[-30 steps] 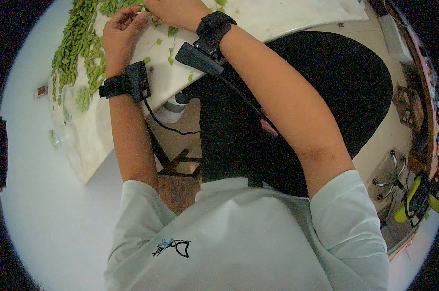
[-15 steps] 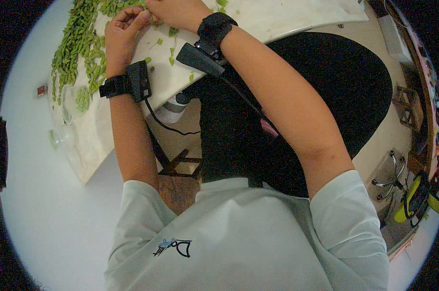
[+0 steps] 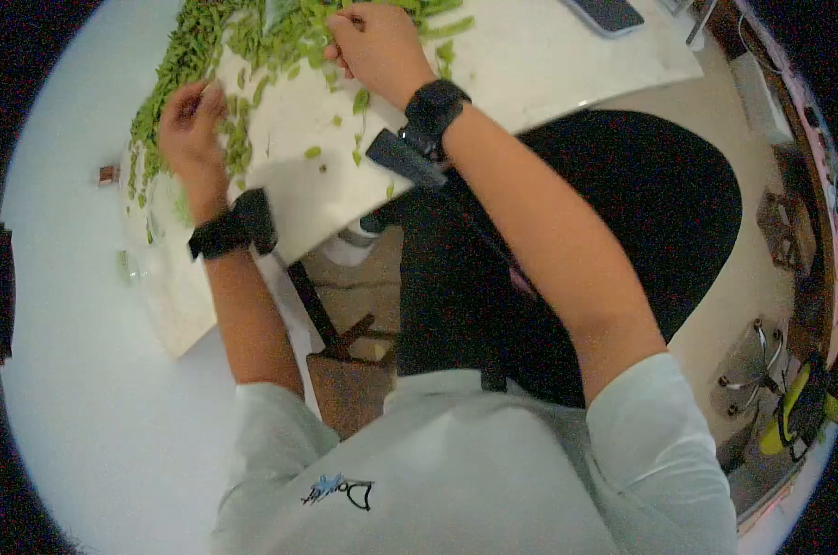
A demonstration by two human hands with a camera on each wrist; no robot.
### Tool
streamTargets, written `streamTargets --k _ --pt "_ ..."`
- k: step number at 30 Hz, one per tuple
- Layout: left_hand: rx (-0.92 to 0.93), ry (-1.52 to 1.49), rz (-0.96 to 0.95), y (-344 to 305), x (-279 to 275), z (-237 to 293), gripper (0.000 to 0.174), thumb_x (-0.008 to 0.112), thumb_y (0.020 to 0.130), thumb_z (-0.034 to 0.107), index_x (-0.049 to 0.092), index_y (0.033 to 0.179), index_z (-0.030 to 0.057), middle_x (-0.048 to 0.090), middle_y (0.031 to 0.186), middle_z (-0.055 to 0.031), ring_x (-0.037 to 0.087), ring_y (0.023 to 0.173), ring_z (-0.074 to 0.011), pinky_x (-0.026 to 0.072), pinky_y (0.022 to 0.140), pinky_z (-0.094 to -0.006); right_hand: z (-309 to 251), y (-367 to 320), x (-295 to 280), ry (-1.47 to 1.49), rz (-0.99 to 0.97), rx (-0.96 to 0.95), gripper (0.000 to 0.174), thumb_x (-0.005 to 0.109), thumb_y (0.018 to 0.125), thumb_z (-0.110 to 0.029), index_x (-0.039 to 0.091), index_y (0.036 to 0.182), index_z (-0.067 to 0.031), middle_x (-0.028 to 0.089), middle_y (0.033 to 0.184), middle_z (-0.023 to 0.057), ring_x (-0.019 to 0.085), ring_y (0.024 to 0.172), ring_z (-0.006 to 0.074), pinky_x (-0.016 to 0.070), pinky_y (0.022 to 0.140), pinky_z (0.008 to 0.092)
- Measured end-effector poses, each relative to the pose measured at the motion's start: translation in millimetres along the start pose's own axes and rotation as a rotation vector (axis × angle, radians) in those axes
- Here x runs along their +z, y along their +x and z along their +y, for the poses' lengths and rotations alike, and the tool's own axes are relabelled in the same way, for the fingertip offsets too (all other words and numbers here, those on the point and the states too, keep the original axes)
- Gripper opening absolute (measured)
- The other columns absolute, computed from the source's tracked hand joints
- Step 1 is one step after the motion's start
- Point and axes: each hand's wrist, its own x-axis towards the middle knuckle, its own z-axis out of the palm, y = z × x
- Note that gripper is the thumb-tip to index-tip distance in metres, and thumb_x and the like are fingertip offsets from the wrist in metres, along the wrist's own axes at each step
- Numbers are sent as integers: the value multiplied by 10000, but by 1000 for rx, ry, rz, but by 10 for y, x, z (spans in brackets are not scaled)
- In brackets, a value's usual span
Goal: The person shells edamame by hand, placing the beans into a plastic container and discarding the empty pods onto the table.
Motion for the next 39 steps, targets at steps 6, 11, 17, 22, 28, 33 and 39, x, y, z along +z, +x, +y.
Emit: streamTargets --k 6,11,17,22,28,33,39 --pt "-66 383 224 16 -1290 44 234 713 808 137 643 968 -19 648 851 -54 589 731 -100 478 648 -216 94 -21 -38 219 143 -51 266 472 961 -177 511 1097 48 568 694 66 506 516 114 414 474 253" --pt "-210 797 99 -135 -2151 -332 258 698 808 158 650 1012 7 654 934 -49 582 743 -105 458 637 -234 54 -51 -77 56 -56 -39 302 470 966 -204 584 788 11 536 596 38 496 515 111 392 484 267" --pt "-17 731 76 -47 -1725 -160 229 638 827 123 650 1033 26 664 983 -79 587 842 -154 456 744 -277 206 -35 -19 -173 41 -100 525 491 899 -399 573 535 -30 558 514 49 546 516 153 441 546 302" --pt "-17 568 -134 373 -903 -188 224 629 831 149 655 1024 37 665 962 -98 611 824 -174 475 749 -291 196 -55 16 3 52 -107 256 574 883 -253 564 943 -4 615 628 65 558 553 125 451 561 271" --pt "15 709 -324 854 -50 -573 269 594 828 199 651 1052 62 674 979 -105 640 860 -249 488 762 -348 156 -56 -34 4 45 -41 277 575 889 -251 524 1019 -12 603 631 63 578 582 124 455 566 272" --pt "-123 931 -318 1059 213 -898 309 592 819 263 659 1076 106 678 1007 -90 644 869 -275 501 752 -378 219 -10 -48 -23 40 -47 295 560 898 -250 506 1057 -7 594 622 67 588 581 134 464 566 277" --pt "-67 708 -255 1025 104 -989 268 602 849 207 666 1085 96 680 911 -87 631 779 -193 496 703 -311 230 -23 -13 22 42 -96 246 549 923 -255 542 1030 -33 535 595 8 449 460 64 351 422 221"
